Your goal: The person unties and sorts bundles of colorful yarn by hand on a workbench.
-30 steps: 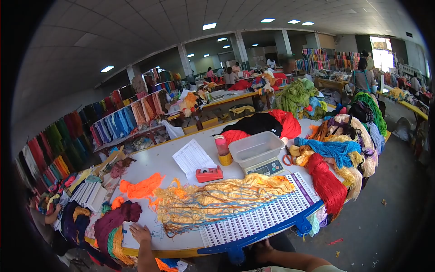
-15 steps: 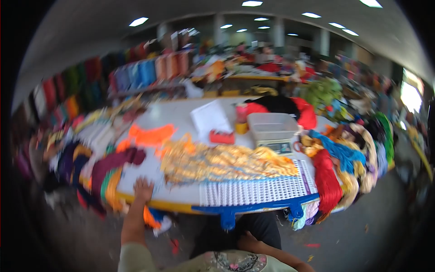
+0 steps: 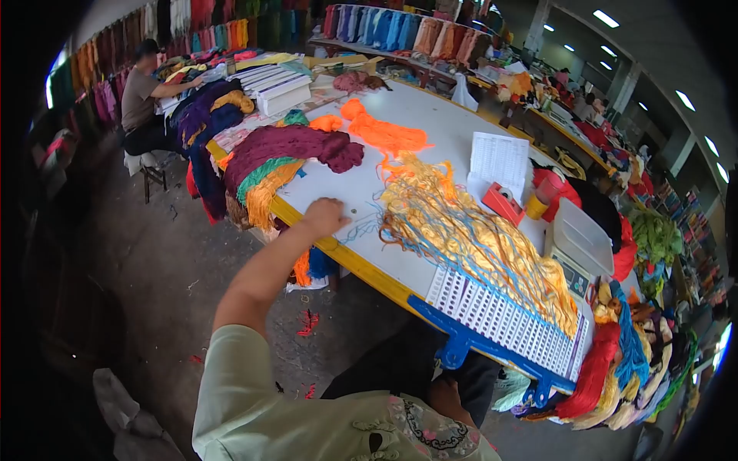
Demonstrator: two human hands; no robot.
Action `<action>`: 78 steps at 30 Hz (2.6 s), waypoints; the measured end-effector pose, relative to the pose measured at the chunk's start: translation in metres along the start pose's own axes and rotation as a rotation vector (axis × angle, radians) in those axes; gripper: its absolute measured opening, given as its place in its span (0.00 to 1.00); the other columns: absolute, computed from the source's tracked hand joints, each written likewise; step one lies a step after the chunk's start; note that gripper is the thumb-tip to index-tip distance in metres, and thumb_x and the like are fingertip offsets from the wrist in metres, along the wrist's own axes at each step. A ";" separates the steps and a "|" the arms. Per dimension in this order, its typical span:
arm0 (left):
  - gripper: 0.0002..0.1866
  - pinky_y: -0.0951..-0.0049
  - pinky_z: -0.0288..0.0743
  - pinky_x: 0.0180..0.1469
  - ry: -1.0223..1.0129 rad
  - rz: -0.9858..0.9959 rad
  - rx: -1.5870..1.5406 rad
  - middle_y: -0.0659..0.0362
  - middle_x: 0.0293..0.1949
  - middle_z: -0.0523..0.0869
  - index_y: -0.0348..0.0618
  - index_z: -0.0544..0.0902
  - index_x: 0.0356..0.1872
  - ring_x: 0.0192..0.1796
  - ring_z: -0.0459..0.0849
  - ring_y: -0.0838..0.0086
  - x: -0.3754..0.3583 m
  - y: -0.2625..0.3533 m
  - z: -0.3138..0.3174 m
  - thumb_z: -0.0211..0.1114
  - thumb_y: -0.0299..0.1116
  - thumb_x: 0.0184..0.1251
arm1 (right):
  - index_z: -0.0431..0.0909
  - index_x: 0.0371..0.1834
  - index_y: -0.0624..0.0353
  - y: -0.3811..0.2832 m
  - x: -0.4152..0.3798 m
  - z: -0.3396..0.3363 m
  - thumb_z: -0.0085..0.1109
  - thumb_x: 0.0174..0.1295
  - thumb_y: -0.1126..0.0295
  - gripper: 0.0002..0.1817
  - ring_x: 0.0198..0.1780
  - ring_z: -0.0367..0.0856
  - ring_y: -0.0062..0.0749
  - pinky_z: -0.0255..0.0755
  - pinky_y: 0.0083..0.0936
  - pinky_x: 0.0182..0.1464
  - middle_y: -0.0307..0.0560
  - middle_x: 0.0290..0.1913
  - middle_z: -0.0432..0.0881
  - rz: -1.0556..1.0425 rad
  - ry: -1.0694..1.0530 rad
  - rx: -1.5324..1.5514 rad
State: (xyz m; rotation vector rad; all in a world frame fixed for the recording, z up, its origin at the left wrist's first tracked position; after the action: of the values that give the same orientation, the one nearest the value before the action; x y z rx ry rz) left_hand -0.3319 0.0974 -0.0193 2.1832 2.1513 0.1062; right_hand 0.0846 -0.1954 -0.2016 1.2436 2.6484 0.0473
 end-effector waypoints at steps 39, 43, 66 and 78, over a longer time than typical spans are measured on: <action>0.25 0.56 0.80 0.47 0.589 0.208 -0.095 0.48 0.45 0.86 0.42 0.82 0.50 0.49 0.84 0.56 0.078 0.076 -0.099 0.69 0.49 0.58 | 0.76 0.51 0.58 0.055 0.049 0.008 0.54 0.62 0.62 0.17 0.57 0.77 0.51 0.70 0.40 0.60 0.57 0.51 0.80 0.134 -0.045 0.950; 0.28 0.56 0.79 0.52 0.459 -0.117 0.046 0.47 0.47 0.85 0.43 0.80 0.54 0.52 0.83 0.53 0.124 0.081 -0.062 0.72 0.44 0.51 | 0.77 0.51 0.58 0.061 0.044 -0.020 0.56 0.59 0.66 0.17 0.56 0.78 0.53 0.72 0.42 0.58 0.58 0.53 0.81 0.153 0.130 0.912; 0.23 0.80 0.76 0.44 1.551 -0.016 -1.119 0.58 0.50 0.79 0.42 0.65 0.66 0.44 0.80 0.78 -0.131 -0.162 -0.269 0.57 0.25 0.72 | 0.74 0.56 0.59 0.057 0.044 -0.008 0.55 0.62 0.70 0.18 0.61 0.75 0.52 0.70 0.39 0.62 0.58 0.57 0.78 0.086 -0.013 0.760; 0.40 0.66 0.66 0.65 0.546 -0.095 -0.955 0.45 0.61 0.77 0.38 0.59 0.73 0.62 0.77 0.60 0.067 -0.108 -0.110 0.67 0.41 0.65 | 0.73 0.54 0.60 0.066 0.042 -0.041 0.57 0.60 0.73 0.18 0.59 0.76 0.50 0.70 0.38 0.60 0.58 0.54 0.78 0.155 0.094 0.943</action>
State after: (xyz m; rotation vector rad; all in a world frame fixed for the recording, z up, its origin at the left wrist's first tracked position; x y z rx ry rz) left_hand -0.4496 0.1663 0.0791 1.5531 1.7657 1.5033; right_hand 0.0996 -0.1186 -0.1609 1.6915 2.6884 -1.2667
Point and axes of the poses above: each hand's wrist, its own x-axis towards the middle knuckle, its own z-axis out of the palm, y = z × x, the point moved 9 cm from there along x, towards the middle knuckle
